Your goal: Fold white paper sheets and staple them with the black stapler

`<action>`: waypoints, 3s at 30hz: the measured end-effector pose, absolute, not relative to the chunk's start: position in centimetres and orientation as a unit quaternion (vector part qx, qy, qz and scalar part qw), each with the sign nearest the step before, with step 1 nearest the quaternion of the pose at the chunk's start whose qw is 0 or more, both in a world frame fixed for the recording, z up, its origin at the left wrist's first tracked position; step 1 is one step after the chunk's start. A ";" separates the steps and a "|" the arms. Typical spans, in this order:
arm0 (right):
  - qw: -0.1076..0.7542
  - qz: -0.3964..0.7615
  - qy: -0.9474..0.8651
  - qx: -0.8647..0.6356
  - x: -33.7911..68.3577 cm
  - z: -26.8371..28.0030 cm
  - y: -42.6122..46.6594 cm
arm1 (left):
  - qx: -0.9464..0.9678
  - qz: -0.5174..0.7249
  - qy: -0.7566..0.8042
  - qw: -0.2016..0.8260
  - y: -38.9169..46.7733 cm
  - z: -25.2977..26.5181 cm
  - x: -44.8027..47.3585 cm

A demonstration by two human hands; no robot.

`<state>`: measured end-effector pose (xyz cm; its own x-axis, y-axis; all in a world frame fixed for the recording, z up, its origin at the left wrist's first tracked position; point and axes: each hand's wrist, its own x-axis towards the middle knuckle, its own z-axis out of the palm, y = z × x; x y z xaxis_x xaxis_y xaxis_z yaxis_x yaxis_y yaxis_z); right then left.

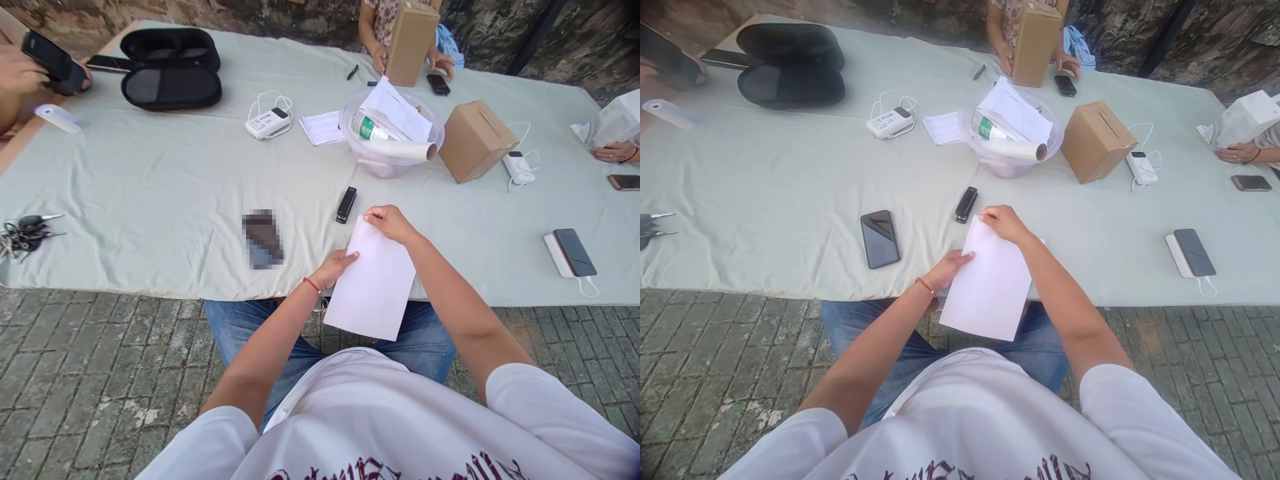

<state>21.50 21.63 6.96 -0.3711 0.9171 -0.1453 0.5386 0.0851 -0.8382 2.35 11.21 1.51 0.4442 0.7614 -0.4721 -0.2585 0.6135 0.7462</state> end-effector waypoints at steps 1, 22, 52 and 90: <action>0.210 0.432 -0.706 -0.520 21.5 6.9 21.7 | 0.301 0.334 0.424 0.787 11.1 1.5 2.5; 0.184 0.362 -0.777 -0.481 20.3 5.8 21.1 | 0.365 0.375 0.464 0.714 10.8 1.4 3.1; 0.175 0.497 -0.687 -0.501 20.5 3.6 22.3 | 0.406 0.355 0.500 0.678 10.6 1.1 2.7; 0.105 0.570 -0.627 -0.520 29.1 4.2 20.2 | 0.341 0.461 0.675 0.464 15.0 1.2 1.5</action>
<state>29.13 20.17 4.21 -0.4362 0.7729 -0.4609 0.5323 -0.1914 -0.8246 1.52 14.98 1.19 -0.3365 0.8887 -0.3115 0.0333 0.3418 0.9392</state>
